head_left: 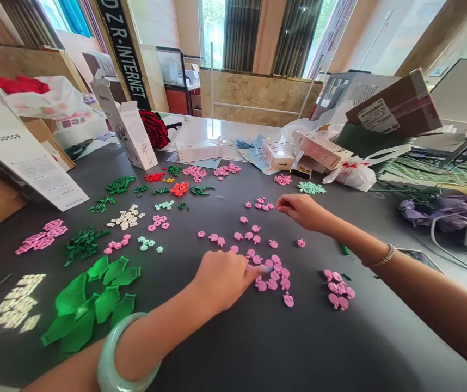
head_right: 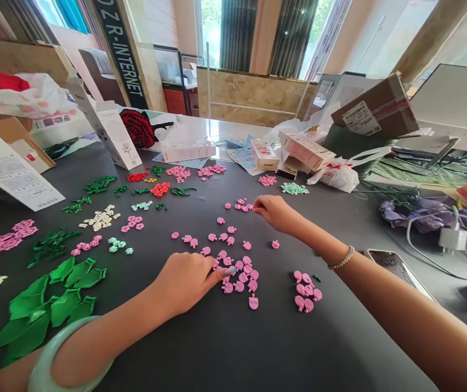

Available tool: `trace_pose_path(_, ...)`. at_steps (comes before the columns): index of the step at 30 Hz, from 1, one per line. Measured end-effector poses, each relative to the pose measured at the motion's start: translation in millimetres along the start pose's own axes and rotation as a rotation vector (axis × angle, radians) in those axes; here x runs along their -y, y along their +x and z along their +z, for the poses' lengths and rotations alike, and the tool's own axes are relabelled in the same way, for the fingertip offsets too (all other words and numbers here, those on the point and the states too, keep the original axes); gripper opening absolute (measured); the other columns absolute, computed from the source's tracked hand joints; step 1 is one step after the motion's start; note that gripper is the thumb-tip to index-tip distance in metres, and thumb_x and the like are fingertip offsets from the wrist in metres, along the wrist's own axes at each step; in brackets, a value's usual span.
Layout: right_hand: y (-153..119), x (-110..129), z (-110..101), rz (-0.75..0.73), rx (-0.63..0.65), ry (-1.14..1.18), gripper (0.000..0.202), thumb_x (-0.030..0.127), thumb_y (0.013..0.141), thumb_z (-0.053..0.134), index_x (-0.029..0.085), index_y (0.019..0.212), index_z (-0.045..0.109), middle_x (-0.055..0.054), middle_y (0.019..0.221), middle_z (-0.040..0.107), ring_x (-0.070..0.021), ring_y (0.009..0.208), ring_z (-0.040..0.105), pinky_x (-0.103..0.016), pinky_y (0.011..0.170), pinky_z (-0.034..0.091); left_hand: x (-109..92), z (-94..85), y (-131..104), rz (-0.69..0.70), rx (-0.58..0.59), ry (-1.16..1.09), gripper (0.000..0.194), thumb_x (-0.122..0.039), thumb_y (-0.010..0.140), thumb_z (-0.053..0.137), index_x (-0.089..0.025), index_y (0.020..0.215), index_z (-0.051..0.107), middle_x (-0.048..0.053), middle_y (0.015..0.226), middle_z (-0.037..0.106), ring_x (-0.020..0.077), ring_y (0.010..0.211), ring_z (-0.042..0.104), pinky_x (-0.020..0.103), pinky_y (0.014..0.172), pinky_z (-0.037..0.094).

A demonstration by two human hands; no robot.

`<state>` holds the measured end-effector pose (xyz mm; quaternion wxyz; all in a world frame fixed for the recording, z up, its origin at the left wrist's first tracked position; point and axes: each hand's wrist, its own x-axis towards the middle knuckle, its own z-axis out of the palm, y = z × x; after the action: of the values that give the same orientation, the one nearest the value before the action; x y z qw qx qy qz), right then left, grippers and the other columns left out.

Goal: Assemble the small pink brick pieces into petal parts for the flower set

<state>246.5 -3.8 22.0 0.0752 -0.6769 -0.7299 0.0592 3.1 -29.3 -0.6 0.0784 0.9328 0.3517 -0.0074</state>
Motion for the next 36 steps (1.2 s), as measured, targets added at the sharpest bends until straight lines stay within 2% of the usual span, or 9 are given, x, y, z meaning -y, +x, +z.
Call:
trace_pose_path(5, -27.8, -0.8, 3.7, -0.013, 0.063, 0.010, 0.016, 0.016, 0.084, 0.045, 0.016, 0.080, 0.060, -0.007, 0.081, 0.064, -0.0174, 0.074, 0.057, -0.027, 0.068, 0.039, -1.5, -0.8, 0.3, -0.008, -0.009, 0.023, 0.067, -0.055, 0.093, 0.018, -0.015, 0.069, 0.065, 0.010, 0.065, 0.066, 0.0287, 0.062, 0.066, 0.029, 0.048, 0.037)
trace_pose_path(11, -37.7, -5.2, 14.0, -0.058, 0.114, 0.034, 0.012, 0.014, 0.082, 0.051, 0.016, 0.076, 0.061, -0.005, 0.078, 0.065, -0.0159, 0.072, 0.057, -0.026, 0.069, 0.040, -3.5, 2.0, -1.5, 0.014, -0.063, 0.060, 0.067, -0.057, 0.092, 0.016, -0.015, 0.066, 0.062, 0.009, 0.062, 0.064, 0.0268, 0.058, 0.064, 0.026, 0.045, 0.026)
trace_pose_path(15, -40.3, -8.0, 18.1, -0.063, 0.086, 0.059, 0.010, 0.014, 0.082, 0.053, 0.016, 0.078, 0.063, -0.004, 0.078, 0.064, -0.0147, 0.072, 0.057, -0.025, 0.069, 0.041, -2.4, 4.6, 0.0, 0.018, -0.128, 0.058, 0.063, -0.055, 0.093, 0.017, -0.016, 0.063, 0.056, 0.007, 0.058, 0.063, 0.0239, 0.054, 0.062, 0.025, 0.045, 0.018)
trace_pose_path(21, -42.9, -10.5, 23.3, -0.075, -0.003, 0.099, 0.010, 0.018, 0.083, 0.054, 0.016, 0.079, 0.064, -0.005, 0.078, 0.061, -0.0139, 0.070, 0.055, -0.026, 0.069, 0.040, 0.5, 7.6, 3.9, 0.020, -0.274, -0.003, 0.057, -0.054, 0.093, 0.017, -0.018, 0.055, 0.041, 0.002, 0.046, 0.049, 0.0169, 0.044, 0.050, 0.023, 0.045, 0.017)
trace_pose_path(25, -43.0, -12.7, 26.5, -0.089, -0.041, 0.133, 0.011, 0.018, 0.082, 0.054, 0.016, 0.080, 0.064, -0.006, 0.085, 0.059, -0.0133, 0.069, 0.053, -0.025, 0.067, 0.039, 0.4, 8.8, 5.1, 0.011, -0.384, -0.156, 0.052, -0.052, 0.092, 0.022, -0.019, 0.053, 0.032, -0.002, 0.043, 0.039, 0.0128, 0.040, 0.038, 0.023, 0.045, 0.018)
trace_pose_path(29, -42.3, -14.1, 27.9, -0.087, -0.078, 0.167, 0.011, 0.015, 0.081, 0.053, 0.016, 0.082, 0.064, -0.006, 0.090, 0.059, -0.0114, 0.067, 0.052, -0.025, 0.066, 0.039, -7.1, 11.8, 6.1, 0.076, -0.529, -0.458, 0.049, -0.043, 0.093, 0.025, -0.020, 0.051, 0.029, -0.004, 0.043, 0.033, 0.0106, 0.040, 0.033, 0.024, 0.045, 0.023)
trace_pose_path(33, -41.5, -14.4, 24.0, -0.075, -0.077, 0.186, 0.009, 0.013, 0.078, 0.052, 0.015, 0.076, 0.061, -0.003, 0.080, 0.060, -0.0103, 0.065, 0.052, -0.023, 0.065, 0.039, -19.4, 19.5, 6.6, 0.173, -0.707, -0.724, 0.048, -0.038, 0.094, 0.027, -0.020, 0.049, 0.032, -0.005, 0.043, 0.030, 0.0096, 0.039, 0.031, 0.025, 0.044, 0.025)
trace_pose_path(36, -43.7, -14.4, 14.6, -0.025, -0.072, 0.190, 0.010, 0.013, 0.078, 0.050, 0.015, 0.076, 0.059, -0.002, 0.071, 0.060, -0.0104, 0.062, 0.051, -0.023, 0.061, 0.038, -26.0, 24.5, 6.3, 0.232, -0.752, -0.771, 0.046, -0.036, 0.093, 0.027, -0.020, 0.050, 0.033, -0.004, 0.044, 0.032, 0.0098, 0.040, 0.031, 0.026, 0.044, 0.026)
